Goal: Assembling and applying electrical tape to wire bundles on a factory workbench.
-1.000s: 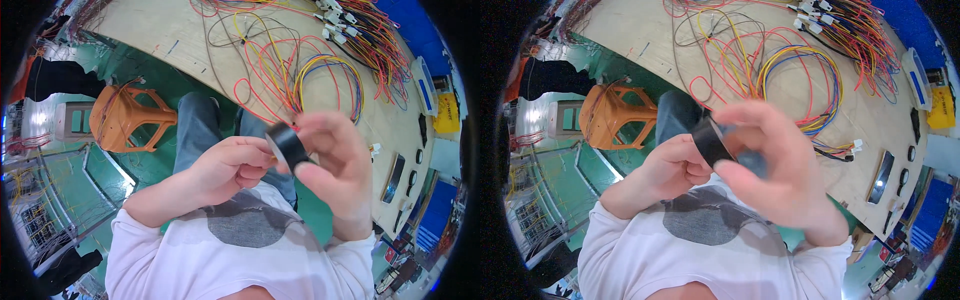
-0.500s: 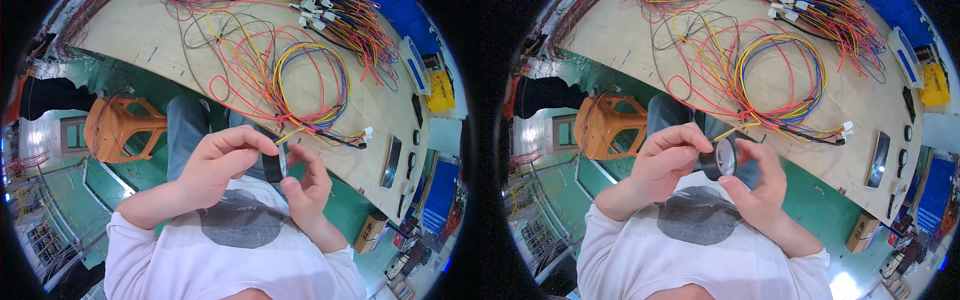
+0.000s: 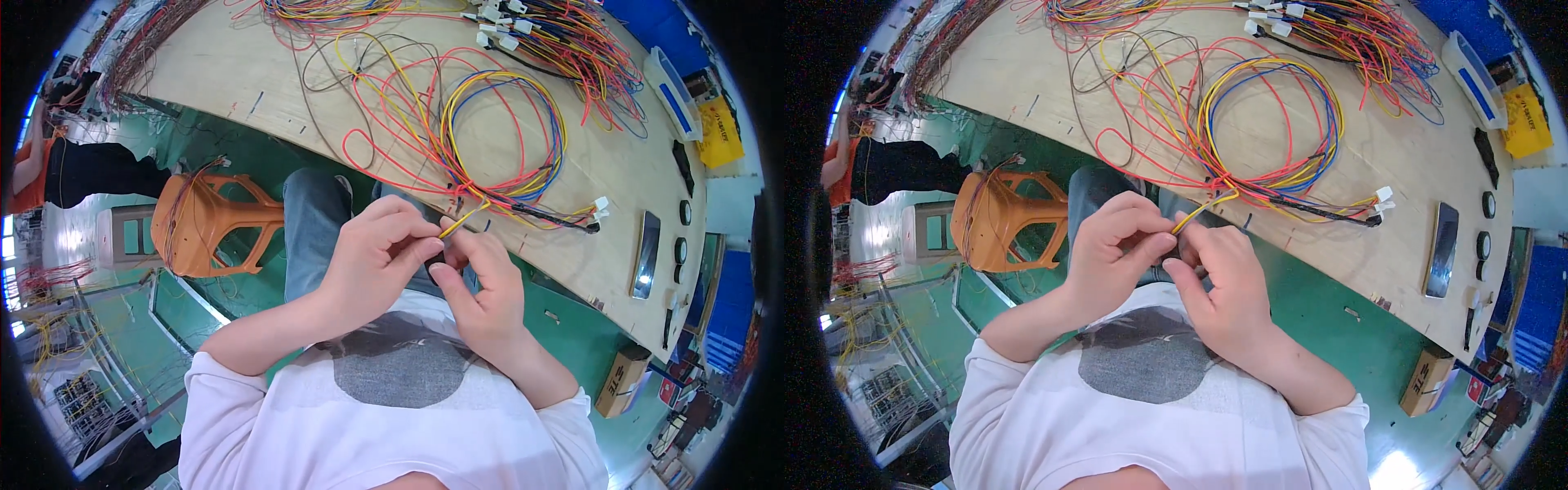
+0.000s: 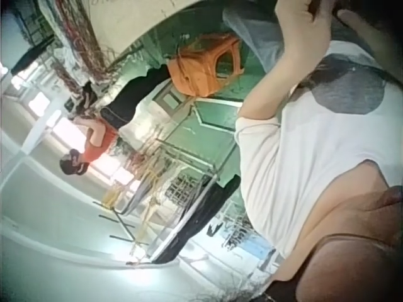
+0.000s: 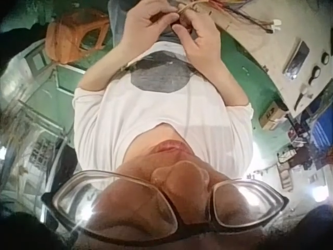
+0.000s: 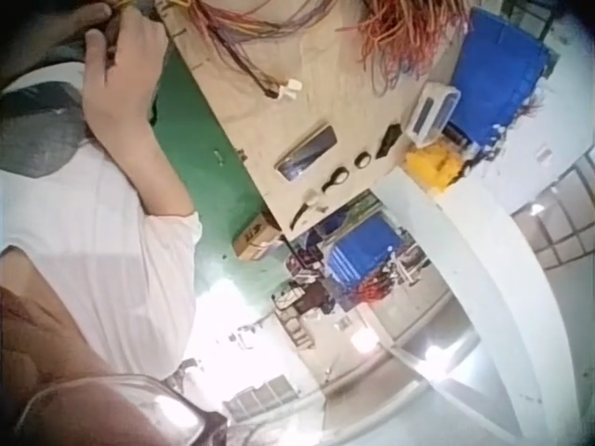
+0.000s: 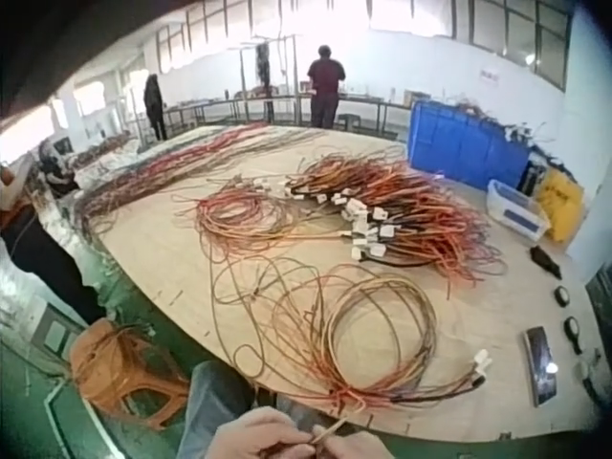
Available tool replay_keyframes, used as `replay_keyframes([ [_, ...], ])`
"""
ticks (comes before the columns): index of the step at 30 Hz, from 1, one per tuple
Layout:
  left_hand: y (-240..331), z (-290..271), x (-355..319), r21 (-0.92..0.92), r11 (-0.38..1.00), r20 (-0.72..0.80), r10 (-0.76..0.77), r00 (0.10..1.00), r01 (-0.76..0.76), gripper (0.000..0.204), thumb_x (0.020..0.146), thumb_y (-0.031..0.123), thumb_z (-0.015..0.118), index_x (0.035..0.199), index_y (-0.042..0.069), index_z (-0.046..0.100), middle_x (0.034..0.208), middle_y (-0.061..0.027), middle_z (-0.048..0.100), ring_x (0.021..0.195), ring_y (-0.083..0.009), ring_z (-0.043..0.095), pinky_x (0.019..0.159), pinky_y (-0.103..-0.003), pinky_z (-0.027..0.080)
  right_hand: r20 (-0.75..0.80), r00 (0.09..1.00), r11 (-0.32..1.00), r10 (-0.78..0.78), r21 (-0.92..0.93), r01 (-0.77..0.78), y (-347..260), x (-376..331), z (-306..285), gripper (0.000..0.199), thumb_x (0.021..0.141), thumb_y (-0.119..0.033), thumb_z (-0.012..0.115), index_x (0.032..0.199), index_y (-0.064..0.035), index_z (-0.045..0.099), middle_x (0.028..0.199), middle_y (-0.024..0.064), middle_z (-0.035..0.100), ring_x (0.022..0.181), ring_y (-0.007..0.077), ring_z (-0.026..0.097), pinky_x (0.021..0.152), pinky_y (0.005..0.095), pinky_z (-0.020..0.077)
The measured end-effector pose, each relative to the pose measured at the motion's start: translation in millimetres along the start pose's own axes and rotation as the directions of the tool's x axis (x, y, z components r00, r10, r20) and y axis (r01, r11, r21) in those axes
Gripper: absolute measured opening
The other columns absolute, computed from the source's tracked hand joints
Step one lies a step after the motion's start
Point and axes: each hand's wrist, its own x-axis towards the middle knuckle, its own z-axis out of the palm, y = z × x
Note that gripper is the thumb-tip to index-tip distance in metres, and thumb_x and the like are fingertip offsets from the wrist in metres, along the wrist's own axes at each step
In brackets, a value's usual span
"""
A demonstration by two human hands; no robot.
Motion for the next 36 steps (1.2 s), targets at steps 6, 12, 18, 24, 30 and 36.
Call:
replay_keyframes([
  [6,3.8,8.1,5.6,0.239,0.899,-0.015,0.381,0.925,-0.366,0.007,0.074,-0.001,0.057,0.076,-0.002,0.051,0.075,-0.0067,0.049,0.062,-0.0142,0.049,0.052,-0.022,0.039,-0.001,0.999,0.988,-0.037,-0.151,0.037,0.1,-1.1,-5.5,0.034,0.07,-0.002,0.056,0.104,0.002,0.049,0.068,0.0064,0.048,0.065,0.0222,0.046,0.061,0.0323,0.0347],
  [12,12.1,4.7,7.0,-0.08,0.996,0.127,0.052,0.99,-0.042,0.008,0.073,-0.001,0.057,0.077,-0.001,0.05,0.075,-0.0075,0.047,0.061,-0.0141,0.047,0.052,-0.024,0.038,0.069,0.992,0.994,0.105,-0.041,-0.102,2.6,-4.4,-16.5,0.016,0.07,-0.003,0.056,0.086,-0.0021,0.056,0.067,0.0082,0.049,0.061,0.0224,0.047,0.058,0.032,0.0347],
  [18,18.8,3.1,5.5,0.135,0.97,0.248,0.164,0.955,-0.202,0.01,0.073,-0.001,0.057,0.076,0.0,0.048,0.068,-0.0094,0.047,0.059,-0.0218,0.047,0.051,-0.029,0.037,0.164,0.977,0.975,0.138,0.151,-0.163,-0.8,-4.4,-26.9,0.01,0.072,-0.008,0.059,0.078,-0.0025,0.055,0.066,0.0073,0.052,0.063,0.0227,0.05,0.058,0.0307,0.0388],
  [24,20.4,6.0,-6.0,-0.285,0.939,0.36,-0.079,0.93,0.19,0.008,0.077,0.003,0.056,0.075,0.0,0.049,0.07,-0.0042,0.05,0.058,-0.0089,0.045,0.051,-0.021,0.035,0.346,0.937,0.941,0.059,0.295,-0.168,8.4,-14.5,-49.0,0.008,0.07,-0.007,0.061,0.071,-0.0014,0.056,0.064,0.006,0.053,0.061,0.0194,0.05,0.056,0.0291,0.038],
  [30,25.5,-30.2,20.4,-0.421,0.857,0.043,-0.306,0.951,0.295,0.005,0.079,0.003,0.049,0.074,0.004,0.052,0.061,0.0026,0.047,0.05,-0.0015,0.039,0.043,-0.016,0.029,-0.043,0.771,0.772,0.636,0.064,-0.633,35.9,-53.5,-131.8,0.009,0.073,-0.009,0.058,0.075,-0.0009,0.058,0.065,0.0027,0.055,0.063,0.0076,0.049,0.059,0.0243,0.0406],
  [36,44.0,-53.3,46.9,0.546,0.747,0.096,0.394,0.914,-0.379,0.011,0.066,0.003,0.065,0.075,0.001,0.058,0.067,-0.0071,0.055,0.056,-0.0168,0.054,0.048,-0.026,0.043,-0.423,0.906,0.479,-0.02,-0.799,-0.362,120.2,-9.1,-187.0,0.018,0.079,-0.013,0.051,0.085,0.0022,0.059,0.075,0.0162,0.058,0.069,0.028,0.055,0.064,0.0346,0.0418],
])
